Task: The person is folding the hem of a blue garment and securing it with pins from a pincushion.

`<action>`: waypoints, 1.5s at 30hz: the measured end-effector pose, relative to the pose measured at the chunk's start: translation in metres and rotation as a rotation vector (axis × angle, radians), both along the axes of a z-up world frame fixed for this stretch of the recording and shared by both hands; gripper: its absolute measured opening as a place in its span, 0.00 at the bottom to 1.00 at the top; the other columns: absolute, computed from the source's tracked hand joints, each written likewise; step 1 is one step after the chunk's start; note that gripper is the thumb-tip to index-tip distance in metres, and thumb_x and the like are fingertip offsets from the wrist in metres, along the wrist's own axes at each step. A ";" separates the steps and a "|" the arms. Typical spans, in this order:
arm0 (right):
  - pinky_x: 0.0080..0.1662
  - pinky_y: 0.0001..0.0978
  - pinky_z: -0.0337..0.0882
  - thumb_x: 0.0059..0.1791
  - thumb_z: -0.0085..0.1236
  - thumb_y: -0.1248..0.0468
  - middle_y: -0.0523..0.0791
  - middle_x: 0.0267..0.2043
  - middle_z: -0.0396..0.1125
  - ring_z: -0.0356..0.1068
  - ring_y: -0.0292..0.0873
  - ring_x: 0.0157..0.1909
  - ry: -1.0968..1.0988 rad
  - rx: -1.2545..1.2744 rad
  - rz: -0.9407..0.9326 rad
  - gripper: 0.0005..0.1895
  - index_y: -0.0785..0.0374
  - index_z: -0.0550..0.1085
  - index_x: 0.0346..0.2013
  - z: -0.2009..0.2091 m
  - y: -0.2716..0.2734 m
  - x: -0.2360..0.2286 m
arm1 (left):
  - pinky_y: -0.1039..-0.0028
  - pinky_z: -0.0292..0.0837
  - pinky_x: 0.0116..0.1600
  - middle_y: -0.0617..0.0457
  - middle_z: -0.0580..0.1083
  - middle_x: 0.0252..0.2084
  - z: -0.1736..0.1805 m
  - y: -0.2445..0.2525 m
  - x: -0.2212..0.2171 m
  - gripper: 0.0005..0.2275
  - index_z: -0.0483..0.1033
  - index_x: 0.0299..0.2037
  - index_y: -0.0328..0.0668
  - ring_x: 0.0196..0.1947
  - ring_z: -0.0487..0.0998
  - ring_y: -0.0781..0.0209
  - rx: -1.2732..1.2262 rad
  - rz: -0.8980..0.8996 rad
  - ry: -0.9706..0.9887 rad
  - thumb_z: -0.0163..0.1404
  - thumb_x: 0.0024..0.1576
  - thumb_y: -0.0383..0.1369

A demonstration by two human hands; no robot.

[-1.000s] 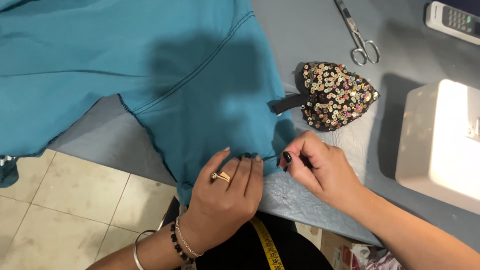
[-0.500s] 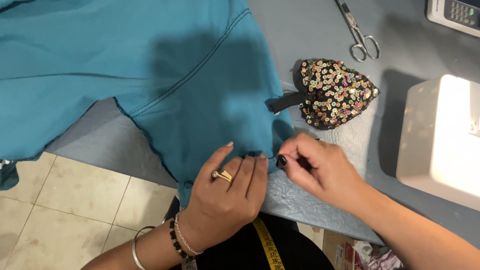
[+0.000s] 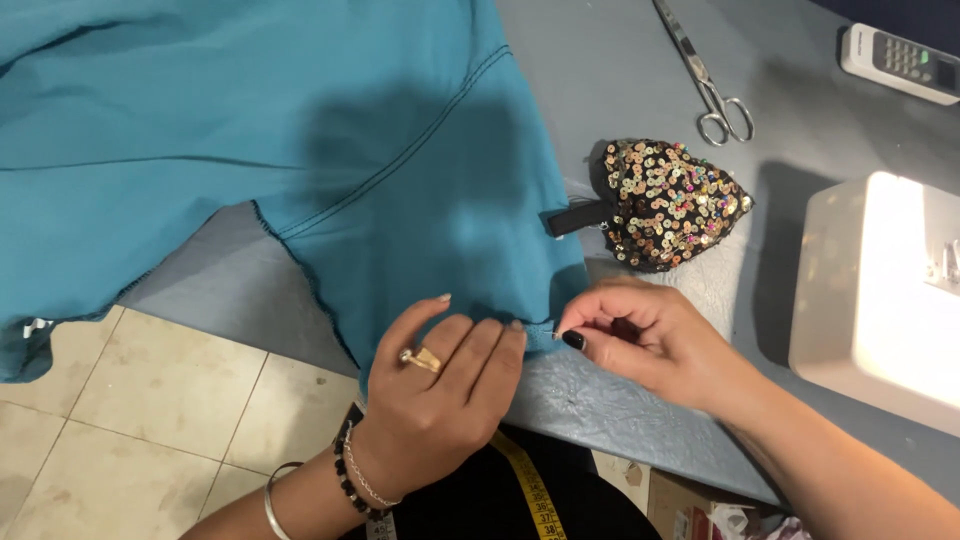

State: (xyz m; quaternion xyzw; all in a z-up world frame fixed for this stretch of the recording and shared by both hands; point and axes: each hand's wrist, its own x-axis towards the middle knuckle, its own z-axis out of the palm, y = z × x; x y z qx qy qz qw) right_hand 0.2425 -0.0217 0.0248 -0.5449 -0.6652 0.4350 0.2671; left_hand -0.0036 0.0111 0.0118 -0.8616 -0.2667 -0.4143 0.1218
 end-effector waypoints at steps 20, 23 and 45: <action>0.66 0.49 0.63 0.51 0.55 0.64 0.57 0.63 0.62 0.64 0.57 0.65 -0.366 0.717 -0.110 0.28 0.69 0.62 0.64 0.003 0.011 -0.041 | 0.64 0.67 0.46 0.59 0.76 0.34 0.032 0.006 -0.028 0.06 0.78 0.31 0.49 0.31 0.70 0.59 0.073 0.090 -0.136 0.59 0.61 0.28; 0.66 0.45 0.62 0.41 0.58 0.69 0.56 0.65 0.58 0.61 0.54 0.62 -0.342 0.589 -0.110 0.39 0.66 0.59 0.67 0.005 0.019 -0.048 | 0.64 0.66 0.45 0.57 0.75 0.34 0.038 0.009 -0.047 0.08 0.77 0.31 0.47 0.30 0.69 0.59 0.121 0.136 -0.112 0.60 0.61 0.27; 0.46 0.38 0.70 0.54 0.59 0.58 0.51 0.53 0.67 0.68 0.47 0.50 -0.978 0.921 0.128 0.20 0.62 0.68 0.58 -0.008 -0.019 -0.075 | 0.60 0.69 0.46 0.51 0.73 0.43 -0.004 -0.026 -0.125 0.03 0.74 0.38 0.44 0.45 0.76 0.54 -0.252 -0.043 0.022 0.49 0.63 0.31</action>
